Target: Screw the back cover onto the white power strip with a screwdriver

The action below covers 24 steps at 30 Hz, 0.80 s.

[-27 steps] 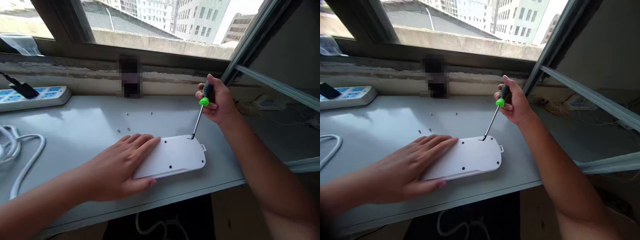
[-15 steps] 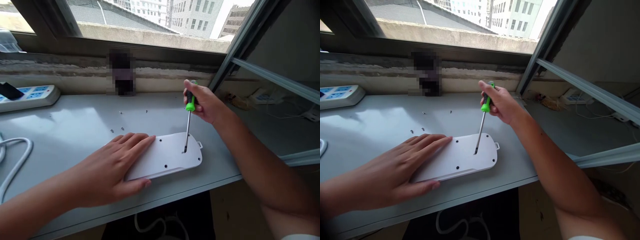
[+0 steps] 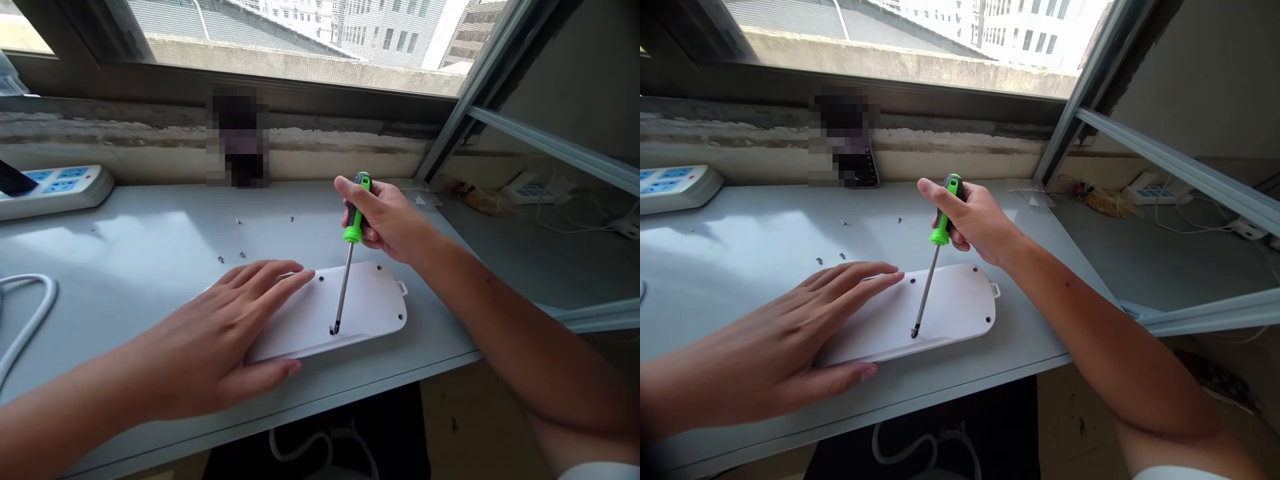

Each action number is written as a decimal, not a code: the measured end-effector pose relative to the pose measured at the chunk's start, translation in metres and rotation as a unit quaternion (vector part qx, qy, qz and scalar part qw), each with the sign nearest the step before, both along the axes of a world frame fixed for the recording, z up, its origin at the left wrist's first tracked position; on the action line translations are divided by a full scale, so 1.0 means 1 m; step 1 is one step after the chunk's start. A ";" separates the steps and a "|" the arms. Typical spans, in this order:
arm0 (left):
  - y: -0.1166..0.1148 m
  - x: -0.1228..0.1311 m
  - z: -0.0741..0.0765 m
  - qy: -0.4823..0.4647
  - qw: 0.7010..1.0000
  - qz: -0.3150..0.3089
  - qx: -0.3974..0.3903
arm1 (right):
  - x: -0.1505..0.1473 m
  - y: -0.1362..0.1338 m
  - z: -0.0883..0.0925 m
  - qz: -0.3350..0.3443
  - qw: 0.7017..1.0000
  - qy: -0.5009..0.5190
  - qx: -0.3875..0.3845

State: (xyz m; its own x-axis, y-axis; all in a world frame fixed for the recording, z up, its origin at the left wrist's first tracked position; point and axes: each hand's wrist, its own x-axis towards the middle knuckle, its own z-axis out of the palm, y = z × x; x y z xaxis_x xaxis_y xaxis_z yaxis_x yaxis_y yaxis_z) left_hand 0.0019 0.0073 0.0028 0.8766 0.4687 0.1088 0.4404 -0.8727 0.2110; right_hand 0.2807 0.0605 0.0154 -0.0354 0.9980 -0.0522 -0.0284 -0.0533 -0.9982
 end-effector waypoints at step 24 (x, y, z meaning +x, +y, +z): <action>-0.001 -0.001 0.001 -0.007 1.000 -0.018 -0.020 | -0.006 -0.001 -0.004 -0.007 1.000 -0.014 -0.009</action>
